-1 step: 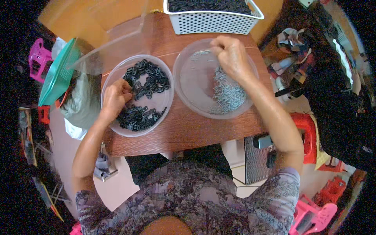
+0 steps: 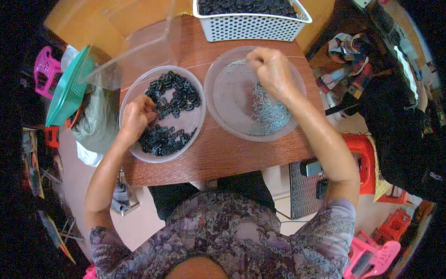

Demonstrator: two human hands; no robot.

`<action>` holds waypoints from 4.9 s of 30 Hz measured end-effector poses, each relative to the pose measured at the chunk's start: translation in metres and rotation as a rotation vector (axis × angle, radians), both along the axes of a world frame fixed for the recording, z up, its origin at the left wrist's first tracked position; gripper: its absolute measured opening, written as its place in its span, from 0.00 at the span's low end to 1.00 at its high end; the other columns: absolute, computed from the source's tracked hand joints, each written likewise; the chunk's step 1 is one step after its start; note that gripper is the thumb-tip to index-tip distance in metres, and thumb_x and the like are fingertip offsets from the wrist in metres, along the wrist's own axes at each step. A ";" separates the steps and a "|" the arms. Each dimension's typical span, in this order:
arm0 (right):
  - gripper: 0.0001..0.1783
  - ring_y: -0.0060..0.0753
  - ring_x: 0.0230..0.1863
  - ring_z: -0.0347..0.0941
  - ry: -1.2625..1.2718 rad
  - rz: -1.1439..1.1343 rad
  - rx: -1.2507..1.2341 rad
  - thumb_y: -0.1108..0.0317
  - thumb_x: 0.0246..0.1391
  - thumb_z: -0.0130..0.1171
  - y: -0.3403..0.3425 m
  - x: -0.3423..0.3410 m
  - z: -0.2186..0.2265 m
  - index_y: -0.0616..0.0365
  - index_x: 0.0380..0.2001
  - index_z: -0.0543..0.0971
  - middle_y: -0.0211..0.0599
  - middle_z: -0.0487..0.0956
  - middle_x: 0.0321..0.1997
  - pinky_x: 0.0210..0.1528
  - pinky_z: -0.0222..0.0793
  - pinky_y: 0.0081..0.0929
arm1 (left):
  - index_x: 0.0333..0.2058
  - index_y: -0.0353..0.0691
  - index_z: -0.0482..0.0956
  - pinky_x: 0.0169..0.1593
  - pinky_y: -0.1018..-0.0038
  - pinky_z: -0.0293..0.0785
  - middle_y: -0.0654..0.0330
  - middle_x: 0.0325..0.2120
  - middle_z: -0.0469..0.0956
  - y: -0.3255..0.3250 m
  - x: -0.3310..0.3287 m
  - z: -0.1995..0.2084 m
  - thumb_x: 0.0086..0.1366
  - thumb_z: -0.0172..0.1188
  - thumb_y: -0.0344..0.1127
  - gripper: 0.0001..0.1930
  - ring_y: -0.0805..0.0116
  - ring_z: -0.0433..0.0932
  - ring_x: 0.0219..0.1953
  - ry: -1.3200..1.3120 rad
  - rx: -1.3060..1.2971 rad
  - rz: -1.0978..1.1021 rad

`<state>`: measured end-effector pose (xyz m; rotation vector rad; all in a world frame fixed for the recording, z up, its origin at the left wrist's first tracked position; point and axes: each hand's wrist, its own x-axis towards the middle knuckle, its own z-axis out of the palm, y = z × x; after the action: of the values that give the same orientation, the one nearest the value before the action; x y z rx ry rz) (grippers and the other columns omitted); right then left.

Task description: Manually linking and assembling black plastic components for manufacturing.

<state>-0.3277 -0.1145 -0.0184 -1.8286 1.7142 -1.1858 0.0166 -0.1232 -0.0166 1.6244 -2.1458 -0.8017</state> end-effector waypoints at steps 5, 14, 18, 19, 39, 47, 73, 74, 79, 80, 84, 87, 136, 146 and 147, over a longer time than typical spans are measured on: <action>0.06 0.33 0.31 0.72 0.145 0.162 0.001 0.74 0.41 0.59 0.011 0.019 -0.012 0.61 0.27 0.78 0.38 0.77 0.27 0.35 0.66 0.26 | 0.28 0.34 0.72 0.37 0.61 0.69 0.47 0.27 0.74 0.013 -0.003 -0.002 0.46 0.56 0.23 0.08 0.49 0.74 0.32 -0.089 -0.161 -0.096; 0.04 0.45 0.31 0.66 0.413 0.373 -0.205 0.73 0.36 0.60 0.012 0.043 -0.031 0.58 0.22 0.77 0.38 0.71 0.23 0.34 0.63 0.36 | 0.26 0.36 0.74 0.34 0.60 0.67 0.48 0.26 0.72 0.032 0.008 0.006 0.49 0.54 0.24 0.04 0.48 0.73 0.30 -0.089 -0.323 -0.084; 0.05 0.46 0.30 0.64 0.530 0.383 -0.301 0.77 0.36 0.57 0.010 0.051 -0.032 0.60 0.20 0.71 0.38 0.69 0.22 0.33 0.62 0.37 | 0.25 0.35 0.73 0.32 0.67 0.67 0.54 0.22 0.71 0.042 0.012 0.010 0.49 0.56 0.25 0.03 0.57 0.73 0.26 0.086 -0.255 0.085; 0.06 0.46 0.30 0.64 0.566 0.393 -0.371 0.79 0.36 0.55 0.009 0.054 -0.032 0.60 0.21 0.70 0.38 0.69 0.22 0.33 0.62 0.37 | 0.25 0.35 0.73 0.32 0.67 0.67 0.54 0.22 0.71 0.044 0.014 0.007 0.49 0.56 0.25 0.03 0.57 0.73 0.26 0.083 -0.259 0.094; 0.06 0.24 0.25 0.69 -0.373 0.308 -0.096 0.80 0.43 0.56 0.077 0.172 0.008 0.59 0.27 0.73 0.33 0.70 0.24 0.25 0.64 0.20 | 0.34 0.31 0.74 0.22 0.81 0.69 0.59 0.22 0.73 0.091 -0.031 0.009 0.60 0.54 0.27 0.05 0.76 0.70 0.19 1.370 0.276 0.460; 0.07 0.20 0.26 0.64 -0.247 0.297 -0.166 0.81 0.43 0.56 0.079 0.187 0.003 0.59 0.28 0.75 0.28 0.67 0.23 0.27 0.60 0.16 | 0.36 0.27 0.73 0.22 0.81 0.70 0.58 0.23 0.75 0.107 -0.042 0.008 0.60 0.50 0.23 0.06 0.76 0.72 0.21 1.261 0.119 0.443; 0.11 0.24 0.26 0.69 -0.376 0.444 -0.005 0.80 0.44 0.55 0.080 0.182 0.011 0.61 0.35 0.73 0.35 0.69 0.27 0.28 0.67 0.20 | 0.38 0.29 0.72 0.26 0.83 0.70 0.59 0.27 0.76 0.113 -0.019 0.011 0.60 0.50 0.21 0.07 0.77 0.73 0.24 1.130 0.147 0.314; 0.12 0.25 0.25 0.69 -0.388 0.440 -0.015 0.80 0.43 0.55 0.081 0.182 0.010 0.61 0.35 0.73 0.35 0.69 0.27 0.27 0.66 0.20 | 0.38 0.30 0.72 0.26 0.84 0.70 0.60 0.27 0.76 0.113 -0.019 0.012 0.60 0.50 0.21 0.07 0.78 0.73 0.24 1.112 0.136 0.317; 0.12 0.24 0.29 0.69 -0.331 0.456 0.022 0.78 0.43 0.57 0.080 0.181 0.013 0.61 0.35 0.74 0.33 0.70 0.27 0.30 0.65 0.20 | 0.37 0.30 0.73 0.26 0.84 0.69 0.60 0.27 0.76 0.115 -0.018 0.011 0.60 0.50 0.21 0.07 0.79 0.72 0.24 1.073 0.114 0.327; 0.11 0.29 0.26 0.69 -0.320 0.460 -0.016 0.79 0.43 0.56 0.080 0.182 0.013 0.61 0.33 0.73 0.36 0.69 0.25 0.27 0.65 0.22 | 0.37 0.31 0.73 0.26 0.84 0.69 0.61 0.27 0.76 0.115 -0.018 0.012 0.60 0.50 0.22 0.06 0.80 0.72 0.24 1.057 0.113 0.339; 0.10 0.30 0.26 0.68 -0.285 0.473 -0.014 0.79 0.43 0.56 0.080 0.181 0.013 0.60 0.33 0.73 0.36 0.69 0.25 0.27 0.65 0.24 | 0.36 0.33 0.74 0.25 0.85 0.69 0.63 0.26 0.76 0.117 -0.019 0.011 0.60 0.51 0.22 0.06 0.81 0.72 0.23 0.979 0.081 0.367; 0.10 0.31 0.26 0.68 -0.258 0.477 -0.032 0.78 0.43 0.56 0.080 0.181 0.012 0.60 0.33 0.73 0.35 0.69 0.24 0.28 0.65 0.25 | 0.36 0.33 0.75 0.25 0.85 0.69 0.64 0.26 0.76 0.117 -0.020 0.011 0.59 0.51 0.22 0.06 0.81 0.72 0.23 0.922 0.037 0.351; 0.04 0.48 0.30 0.65 -0.240 0.361 -0.093 0.72 0.48 0.51 0.073 0.197 0.002 0.61 0.25 0.70 0.43 0.70 0.24 0.33 0.59 0.39 | 0.34 0.32 0.74 0.24 0.82 0.69 0.61 0.23 0.76 0.105 -0.017 -0.007 0.57 0.53 0.20 0.06 0.79 0.71 0.21 0.865 -0.238 0.319; 0.05 0.46 0.33 0.67 0.478 0.382 -0.253 0.77 0.38 0.55 0.003 0.183 -0.018 0.60 0.24 0.76 0.42 0.74 0.27 0.35 0.64 0.39 | 0.37 0.33 0.74 0.27 0.87 0.67 0.62 0.26 0.76 0.099 -0.003 -0.004 0.60 0.52 0.23 0.07 0.82 0.71 0.23 1.055 -0.096 0.453; 0.06 0.46 0.33 0.67 0.550 0.431 -0.215 0.77 0.36 0.55 0.002 0.184 -0.021 0.60 0.24 0.77 0.43 0.74 0.27 0.36 0.65 0.39 | 0.37 0.33 0.74 0.27 0.87 0.67 0.62 0.26 0.76 0.099 -0.002 -0.005 0.60 0.52 0.23 0.07 0.82 0.71 0.23 1.055 -0.094 0.455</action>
<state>-0.1434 -0.1127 -0.0390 -2.6722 1.3459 -0.7513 0.0145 -0.0240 -0.0217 1.1411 -1.0166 -1.0458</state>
